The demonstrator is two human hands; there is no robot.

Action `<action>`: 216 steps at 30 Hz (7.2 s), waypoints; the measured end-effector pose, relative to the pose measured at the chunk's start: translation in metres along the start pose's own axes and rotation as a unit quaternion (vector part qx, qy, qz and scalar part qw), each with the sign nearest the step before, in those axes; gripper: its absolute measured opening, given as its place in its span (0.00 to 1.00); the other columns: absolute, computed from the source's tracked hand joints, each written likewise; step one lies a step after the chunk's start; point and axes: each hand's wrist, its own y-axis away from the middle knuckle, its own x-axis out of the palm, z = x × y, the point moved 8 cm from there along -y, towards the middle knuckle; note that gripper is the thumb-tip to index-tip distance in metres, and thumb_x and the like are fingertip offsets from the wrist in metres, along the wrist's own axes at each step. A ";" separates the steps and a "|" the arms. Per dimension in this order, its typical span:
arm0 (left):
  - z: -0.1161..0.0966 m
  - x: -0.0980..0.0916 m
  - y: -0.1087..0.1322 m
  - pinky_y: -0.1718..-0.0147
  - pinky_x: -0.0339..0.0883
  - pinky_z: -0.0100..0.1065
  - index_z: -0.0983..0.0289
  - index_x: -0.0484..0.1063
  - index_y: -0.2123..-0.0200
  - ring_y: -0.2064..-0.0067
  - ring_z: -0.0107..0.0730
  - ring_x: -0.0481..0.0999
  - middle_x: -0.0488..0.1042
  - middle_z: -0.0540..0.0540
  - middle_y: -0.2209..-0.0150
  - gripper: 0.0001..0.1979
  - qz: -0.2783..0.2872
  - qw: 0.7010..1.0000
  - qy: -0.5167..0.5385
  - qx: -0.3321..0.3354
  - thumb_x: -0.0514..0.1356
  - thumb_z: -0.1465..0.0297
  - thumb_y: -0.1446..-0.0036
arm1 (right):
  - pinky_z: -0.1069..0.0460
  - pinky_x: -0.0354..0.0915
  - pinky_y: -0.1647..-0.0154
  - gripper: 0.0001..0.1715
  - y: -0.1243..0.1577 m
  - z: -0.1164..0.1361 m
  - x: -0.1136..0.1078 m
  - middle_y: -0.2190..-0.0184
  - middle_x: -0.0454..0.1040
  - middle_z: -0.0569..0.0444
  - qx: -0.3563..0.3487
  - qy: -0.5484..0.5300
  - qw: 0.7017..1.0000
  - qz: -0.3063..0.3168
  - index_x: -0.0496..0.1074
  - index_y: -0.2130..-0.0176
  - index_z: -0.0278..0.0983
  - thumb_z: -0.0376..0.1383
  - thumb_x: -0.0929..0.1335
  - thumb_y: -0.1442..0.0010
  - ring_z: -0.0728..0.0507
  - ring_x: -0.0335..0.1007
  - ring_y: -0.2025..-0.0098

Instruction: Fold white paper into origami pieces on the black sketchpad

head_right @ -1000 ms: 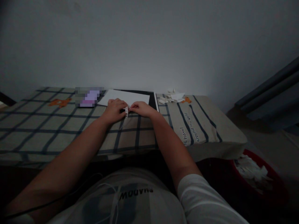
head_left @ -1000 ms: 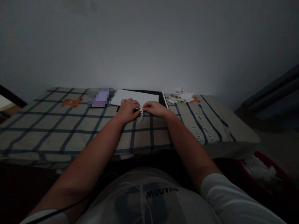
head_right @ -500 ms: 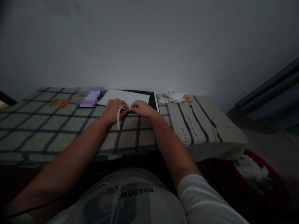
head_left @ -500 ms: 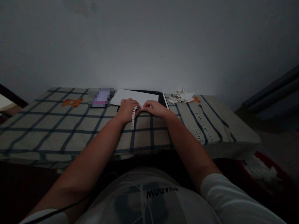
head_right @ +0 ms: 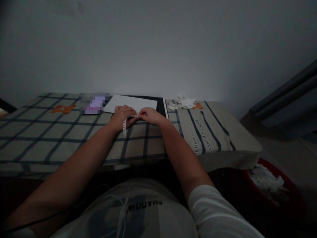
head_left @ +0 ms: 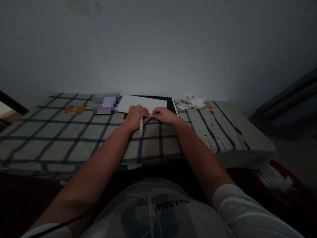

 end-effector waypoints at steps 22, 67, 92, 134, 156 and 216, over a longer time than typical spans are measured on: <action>0.006 -0.001 0.000 0.56 0.53 0.48 0.60 0.77 0.64 0.53 0.48 0.71 0.80 0.57 0.58 0.11 -0.016 1.000 0.010 -0.017 0.58 0.62 0.40 | 0.51 0.63 0.58 0.07 -0.004 -0.008 0.000 0.66 0.77 0.50 0.021 -0.030 0.999 0.006 0.77 0.65 0.32 0.32 0.68 0.41 0.46 0.70 0.64; 0.000 -0.004 -0.001 0.55 0.53 0.50 0.58 0.78 0.62 0.52 0.47 0.69 0.79 0.58 0.57 0.15 -0.005 0.999 0.046 -0.018 0.55 0.57 0.36 | 0.51 0.61 0.58 0.09 -0.003 -0.004 0.002 0.64 0.74 0.51 -0.030 -0.001 1.000 0.006 0.74 0.65 0.34 0.36 0.65 0.39 0.45 0.67 0.61; 0.002 -0.005 0.000 0.55 0.52 0.49 0.59 0.77 0.64 0.53 0.47 0.69 0.79 0.57 0.57 0.12 -0.013 0.999 0.045 -0.015 0.57 0.60 0.38 | 0.51 0.62 0.57 0.09 -0.005 -0.006 0.002 0.66 0.74 0.52 -0.033 -0.040 0.999 0.007 0.74 0.65 0.34 0.37 0.66 0.40 0.45 0.68 0.62; 0.005 -0.001 -0.001 0.55 0.52 0.47 0.60 0.78 0.65 0.53 0.45 0.69 0.79 0.56 0.57 0.11 -0.005 0.997 0.067 -0.026 0.60 0.60 0.39 | 0.52 0.59 0.62 0.15 -0.003 -0.002 0.003 0.69 0.73 0.52 -0.002 -0.038 0.999 0.014 0.75 0.66 0.32 0.42 0.67 0.40 0.47 0.66 0.66; 0.006 -0.001 0.000 0.53 0.51 0.49 0.58 0.78 0.65 0.53 0.45 0.69 0.79 0.55 0.58 0.10 -0.005 0.997 0.067 -0.024 0.61 0.60 0.41 | 0.52 0.61 0.63 0.12 -0.003 -0.006 0.004 0.69 0.75 0.52 0.008 -0.071 0.997 0.031 0.75 0.65 0.33 0.39 0.67 0.41 0.46 0.68 0.66; 0.005 0.001 0.000 0.53 0.52 0.49 0.58 0.77 0.65 0.52 0.46 0.69 0.79 0.56 0.57 0.11 -0.011 0.997 0.072 -0.021 0.58 0.59 0.38 | 0.52 0.61 0.62 0.13 -0.003 -0.005 0.000 0.69 0.74 0.53 -0.017 -0.065 0.998 0.011 0.75 0.66 0.33 0.42 0.68 0.41 0.47 0.67 0.66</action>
